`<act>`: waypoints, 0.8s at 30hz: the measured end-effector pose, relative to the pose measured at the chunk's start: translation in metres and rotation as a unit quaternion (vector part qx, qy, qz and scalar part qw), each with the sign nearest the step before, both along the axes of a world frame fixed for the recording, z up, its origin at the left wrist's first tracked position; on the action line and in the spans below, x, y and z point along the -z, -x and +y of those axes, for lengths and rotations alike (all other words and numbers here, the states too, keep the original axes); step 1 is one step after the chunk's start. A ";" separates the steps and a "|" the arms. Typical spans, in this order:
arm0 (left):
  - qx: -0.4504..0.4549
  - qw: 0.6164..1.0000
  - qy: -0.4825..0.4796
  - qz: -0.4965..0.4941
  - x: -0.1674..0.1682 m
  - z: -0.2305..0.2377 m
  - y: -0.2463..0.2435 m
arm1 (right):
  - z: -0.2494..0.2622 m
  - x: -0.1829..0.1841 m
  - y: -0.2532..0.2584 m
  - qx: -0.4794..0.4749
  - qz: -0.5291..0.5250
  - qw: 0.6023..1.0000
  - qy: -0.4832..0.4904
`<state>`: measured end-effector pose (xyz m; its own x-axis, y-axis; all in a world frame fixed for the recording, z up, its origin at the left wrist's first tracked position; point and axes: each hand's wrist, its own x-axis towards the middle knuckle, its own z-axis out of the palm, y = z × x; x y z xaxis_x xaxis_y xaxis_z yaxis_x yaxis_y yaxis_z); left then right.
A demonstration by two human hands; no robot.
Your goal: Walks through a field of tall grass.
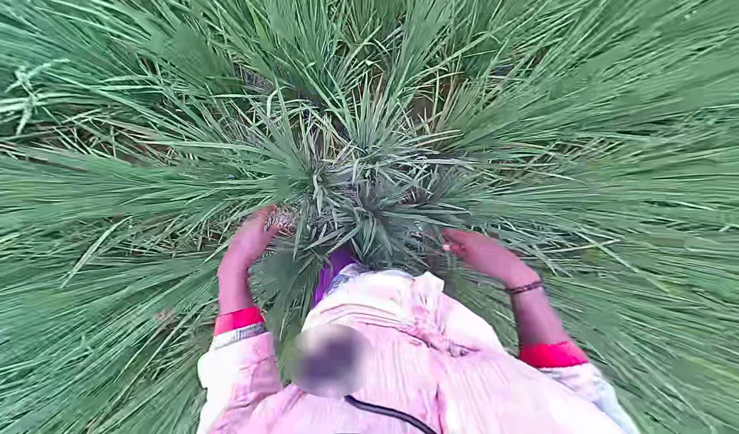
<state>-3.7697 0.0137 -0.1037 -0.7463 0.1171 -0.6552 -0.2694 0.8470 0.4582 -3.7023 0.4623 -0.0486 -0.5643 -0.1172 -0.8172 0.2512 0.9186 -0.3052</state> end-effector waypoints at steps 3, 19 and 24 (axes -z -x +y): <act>-0.006 0.999 0.008 0.041 -0.016 -0.007 0.046 | 0.021 -0.008 0.007 0.071 0.035 0.997 -0.023; -0.090 0.978 -0.179 0.050 0.047 0.093 0.140 | 0.150 -0.022 0.034 0.367 0.218 0.900 -0.082; 0.125 0.988 -0.051 -0.076 0.055 0.152 0.193 | 0.179 -0.004 0.090 0.411 0.238 0.877 -0.068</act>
